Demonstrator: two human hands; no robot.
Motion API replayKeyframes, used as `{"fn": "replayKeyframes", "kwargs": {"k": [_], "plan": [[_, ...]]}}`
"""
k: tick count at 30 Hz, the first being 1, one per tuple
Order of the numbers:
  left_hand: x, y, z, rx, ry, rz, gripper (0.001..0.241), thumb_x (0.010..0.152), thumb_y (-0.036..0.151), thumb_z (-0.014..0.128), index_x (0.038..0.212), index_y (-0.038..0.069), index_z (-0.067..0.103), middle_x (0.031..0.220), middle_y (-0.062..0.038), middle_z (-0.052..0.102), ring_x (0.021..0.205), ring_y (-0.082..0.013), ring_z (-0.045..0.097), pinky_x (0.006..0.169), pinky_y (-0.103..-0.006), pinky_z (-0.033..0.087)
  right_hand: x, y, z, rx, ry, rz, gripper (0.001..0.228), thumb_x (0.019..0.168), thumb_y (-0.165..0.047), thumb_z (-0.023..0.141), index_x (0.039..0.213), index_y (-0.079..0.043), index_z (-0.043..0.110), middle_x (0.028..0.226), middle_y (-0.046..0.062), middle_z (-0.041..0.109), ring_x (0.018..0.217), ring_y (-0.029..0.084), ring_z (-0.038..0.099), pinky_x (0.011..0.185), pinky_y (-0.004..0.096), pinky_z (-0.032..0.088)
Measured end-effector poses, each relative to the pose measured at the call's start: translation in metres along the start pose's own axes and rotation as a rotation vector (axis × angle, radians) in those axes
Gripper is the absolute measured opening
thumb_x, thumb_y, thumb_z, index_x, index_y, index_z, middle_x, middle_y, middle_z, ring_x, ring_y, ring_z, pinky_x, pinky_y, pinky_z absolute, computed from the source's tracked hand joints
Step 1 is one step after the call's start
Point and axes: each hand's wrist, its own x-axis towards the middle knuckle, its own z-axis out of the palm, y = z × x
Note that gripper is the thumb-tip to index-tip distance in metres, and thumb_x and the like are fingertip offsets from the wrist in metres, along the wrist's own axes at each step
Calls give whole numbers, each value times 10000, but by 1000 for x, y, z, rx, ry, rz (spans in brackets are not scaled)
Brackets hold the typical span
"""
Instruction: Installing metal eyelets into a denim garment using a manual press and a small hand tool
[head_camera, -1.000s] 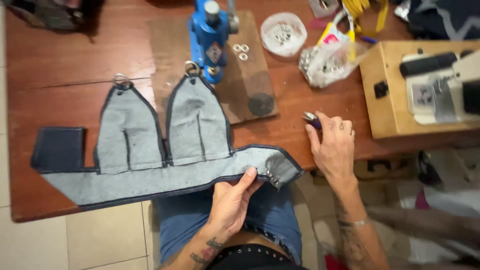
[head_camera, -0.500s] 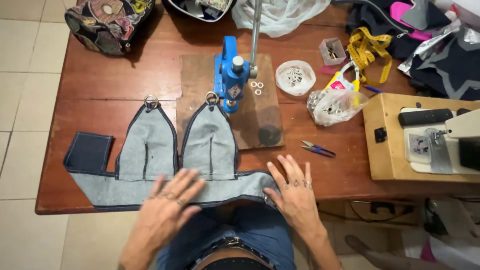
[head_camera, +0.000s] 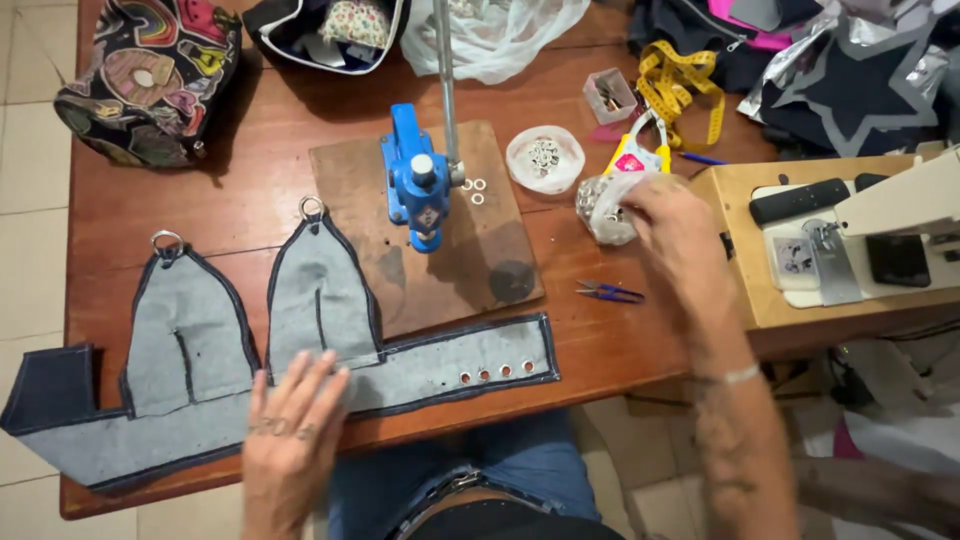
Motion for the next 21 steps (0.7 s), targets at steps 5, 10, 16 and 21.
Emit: {"fn": "replayKeyframes", "kwargs": {"k": [5,10,16,21], "plan": [[19,35,6,-66,100,68,308,1218,105,754,1520,101,817,1651,-122,800,1569,-341,748,1448,-655,414,9,56,43,-111,-233,-124,343,1051,-156,821,1387,-88,823,1349,187,804,1269,456,753,1051,589,602],[1,41,8,-65,79,16,328,1245,71,665,1548,92,791,1695,-89,762,1590,-340,722,1408,-661,485,-4,65,47,-353,-197,-85,282,1094,-393,838,1258,-164,826,1248,116,842,1161,407,822,862,572,644],[-2,30,1,-98,118,-2,300,1230,73,687,1492,97,830,1636,-89,801,1546,-321,752,1388,-642,521,-8,1,-3,-128,260,41,256,1099,-41,1008,1332,-145,989,1307,86,958,1168,324,860,1065,430,611],[2,29,-7,-100,166,31,271,1230,49,695,1451,68,851,1579,-115,829,1479,-322,792,1337,-571,574,3,-55,7,1057,596,620,195,1210,8,883,1356,-110,833,1146,50,898,991,151,886,999,324,818]]}}
